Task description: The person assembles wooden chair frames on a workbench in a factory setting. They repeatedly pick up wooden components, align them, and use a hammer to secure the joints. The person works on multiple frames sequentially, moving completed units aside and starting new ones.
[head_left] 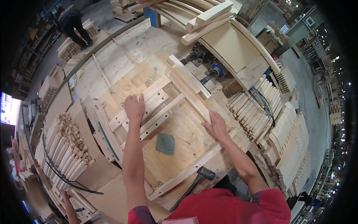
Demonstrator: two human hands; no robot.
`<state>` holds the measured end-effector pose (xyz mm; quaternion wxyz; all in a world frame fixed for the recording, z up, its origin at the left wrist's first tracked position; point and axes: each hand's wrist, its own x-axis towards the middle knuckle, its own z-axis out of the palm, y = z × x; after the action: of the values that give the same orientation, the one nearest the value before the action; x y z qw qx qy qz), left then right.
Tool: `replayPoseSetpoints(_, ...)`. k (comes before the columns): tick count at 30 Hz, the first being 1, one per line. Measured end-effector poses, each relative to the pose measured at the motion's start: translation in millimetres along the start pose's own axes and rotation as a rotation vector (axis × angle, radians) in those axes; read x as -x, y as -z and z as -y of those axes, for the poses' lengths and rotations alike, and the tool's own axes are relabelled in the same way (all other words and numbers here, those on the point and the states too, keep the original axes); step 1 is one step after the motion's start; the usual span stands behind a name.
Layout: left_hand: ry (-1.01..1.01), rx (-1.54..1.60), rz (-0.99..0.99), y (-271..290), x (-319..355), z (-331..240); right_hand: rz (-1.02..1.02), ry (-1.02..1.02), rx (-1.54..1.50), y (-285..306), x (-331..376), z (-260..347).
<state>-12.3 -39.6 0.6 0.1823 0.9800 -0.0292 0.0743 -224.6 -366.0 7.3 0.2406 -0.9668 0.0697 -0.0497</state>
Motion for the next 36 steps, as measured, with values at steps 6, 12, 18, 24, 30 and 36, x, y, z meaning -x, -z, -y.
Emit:
replayPoseSetpoints(6,0.011,0.014,-0.033,6,13,14,0.041,-0.014,-0.023,-1,-1,1)
replayPoseSetpoints(12,-0.024,-0.037,-0.079,6,17,26,0.004,-0.003,-0.025,-6,-2,9)
replayPoseSetpoints(18,0.038,-0.046,-0.125,3,14,14,0.04,-0.078,0.009,-2,-5,20)
replayPoseSetpoints(24,0.082,0.046,-0.042,17,13,10,0.021,-0.027,-0.049,3,-6,20)
replayPoseSetpoints(30,0.076,0.047,-0.066,11,16,18,0.051,-0.057,-0.076,3,-7,29)
replayPoseSetpoints(36,0.084,0.054,-0.034,11,18,13,0.026,-0.097,-0.018,1,-1,24)
